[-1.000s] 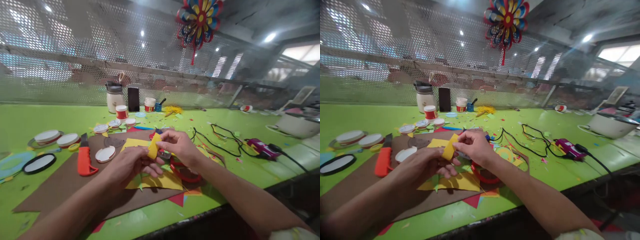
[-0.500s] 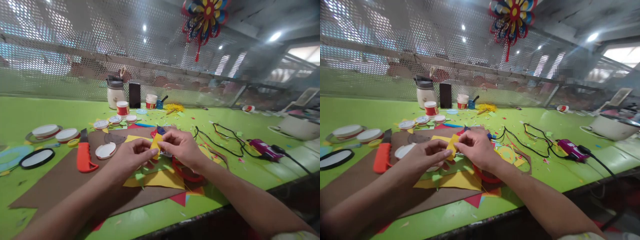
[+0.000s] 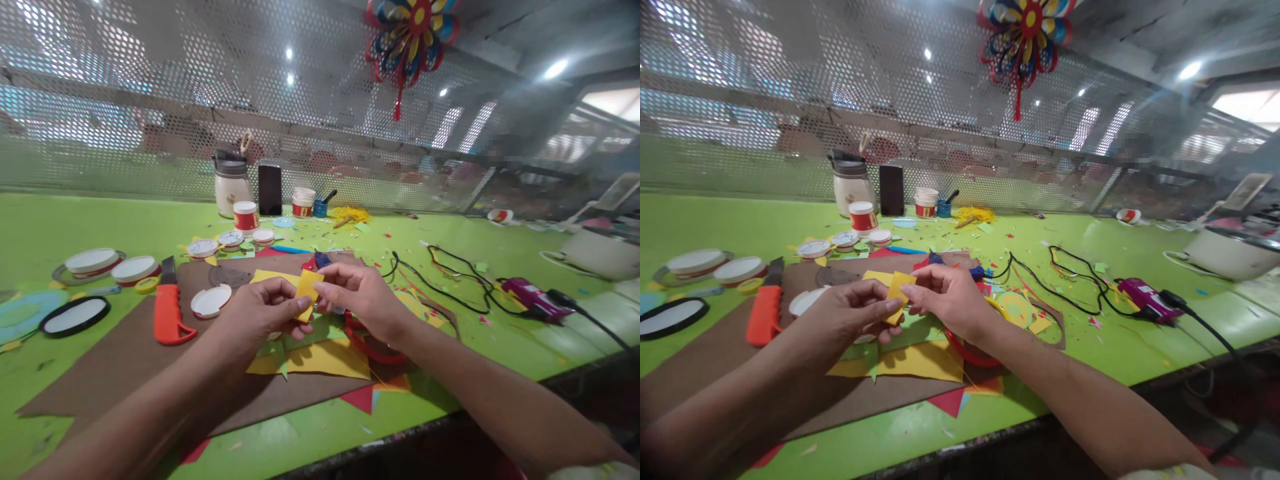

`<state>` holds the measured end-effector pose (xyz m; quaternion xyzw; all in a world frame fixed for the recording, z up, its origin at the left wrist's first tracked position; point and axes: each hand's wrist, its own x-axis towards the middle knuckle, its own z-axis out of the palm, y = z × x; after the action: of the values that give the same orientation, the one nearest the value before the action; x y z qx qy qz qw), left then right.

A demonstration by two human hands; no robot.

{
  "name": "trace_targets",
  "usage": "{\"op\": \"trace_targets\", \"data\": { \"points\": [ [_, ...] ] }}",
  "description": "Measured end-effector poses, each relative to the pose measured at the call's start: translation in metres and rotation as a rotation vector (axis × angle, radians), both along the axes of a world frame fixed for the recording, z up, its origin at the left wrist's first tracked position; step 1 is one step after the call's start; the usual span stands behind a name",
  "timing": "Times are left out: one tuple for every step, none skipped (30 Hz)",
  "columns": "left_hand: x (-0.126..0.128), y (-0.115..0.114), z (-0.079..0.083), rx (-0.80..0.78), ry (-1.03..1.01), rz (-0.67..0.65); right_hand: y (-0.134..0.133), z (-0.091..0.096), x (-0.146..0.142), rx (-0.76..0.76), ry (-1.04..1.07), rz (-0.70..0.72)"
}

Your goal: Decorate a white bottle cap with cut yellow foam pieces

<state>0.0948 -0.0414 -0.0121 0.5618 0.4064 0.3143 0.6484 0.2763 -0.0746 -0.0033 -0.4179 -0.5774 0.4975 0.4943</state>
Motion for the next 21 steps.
{"op": "trace_targets", "data": {
  "points": [
    [0.0001, -0.0001, -0.0002, 0.002, 0.001, 0.003, -0.0001, -0.0009, -0.0007, 0.012, -0.014, 0.005],
    [0.0004, -0.0003, -0.0003, 0.002, -0.002, 0.005, -0.0003, -0.0018, -0.0013, 0.032, -0.031, 0.001],
    [0.0006, -0.0006, -0.0005, 0.001, -0.007, 0.006, -0.0004, -0.0027, -0.0018, 0.056, -0.048, -0.009],
    [0.0008, -0.0009, -0.0007, 0.0, -0.012, 0.006, -0.0006, -0.0035, -0.0022, 0.075, -0.063, -0.022],
    [0.0011, -0.0014, -0.0009, 0.001, -0.014, 0.005, -0.0007, -0.0041, -0.0024, 0.088, -0.077, -0.032],
    [0.0012, -0.0018, -0.001, -0.002, -0.015, 0.003, -0.0009, -0.0045, -0.0026, 0.094, -0.084, -0.039],
    [0.0013, -0.0022, -0.0011, -0.006, -0.017, 0.001, -0.001, -0.0047, -0.0026, 0.093, -0.082, -0.042],
    [0.0013, -0.0025, -0.0012, -0.012, -0.024, -0.001, -0.001, -0.0047, -0.0027, 0.083, -0.072, -0.04],
    [0.0013, -0.0026, -0.0011, -0.02, -0.036, -0.006, -0.001, -0.0046, -0.0026, 0.066, -0.056, -0.037],
    [0.0011, -0.0026, -0.001, -0.029, -0.054, -0.014, -0.0007, -0.0044, -0.0025, 0.045, -0.037, -0.035],
    [0.0009, -0.0024, -0.0008, -0.037, -0.079, -0.024, -0.0004, -0.0042, -0.0024, 0.021, -0.015, -0.036],
    [0.0007, -0.0022, -0.0005, -0.041, -0.107, -0.036, 0.0002, -0.004, -0.0022, -0.005, 0.011, -0.04],
    [0.0005, -0.0019, -0.0001, -0.042, -0.133, -0.047, 0.0009, -0.004, -0.002, -0.031, 0.037, -0.048],
    [0.0003, -0.0016, 0.0005, -0.045, -0.157, -0.05, 0.0016, -0.004, -0.0017, -0.058, 0.063, -0.057],
    [0.0002, -0.0015, 0.0011, -0.048, -0.174, -0.042, 0.0024, -0.0041, -0.0015, -0.082, 0.087, -0.068],
    [0.0001, -0.0015, 0.0018, -0.051, -0.188, -0.024, 0.0031, -0.0043, -0.0013, -0.099, 0.105, -0.076],
    [0.0001, -0.0015, 0.0025, -0.056, -0.196, -0.011, 0.0036, -0.0044, -0.0011, -0.109, 0.117, -0.078],
    [0.0, -0.0017, 0.003, -0.061, -0.201, -0.01, 0.004, -0.0044, -0.0011, -0.11, 0.12, -0.076],
    [-0.0001, -0.0018, 0.0032, -0.064, -0.202, -0.017, 0.0041, -0.0043, -0.0012, -0.106, 0.116, -0.071],
    [-0.0002, -0.0019, 0.0031, -0.062, -0.194, -0.03, 0.0041, -0.0041, -0.0013, -0.099, 0.108, -0.065],
    [-0.0003, -0.0018, 0.0026, -0.057, -0.18, -0.043, 0.0039, -0.0039, -0.0015, -0.093, 0.1, -0.06]
  ]
}}
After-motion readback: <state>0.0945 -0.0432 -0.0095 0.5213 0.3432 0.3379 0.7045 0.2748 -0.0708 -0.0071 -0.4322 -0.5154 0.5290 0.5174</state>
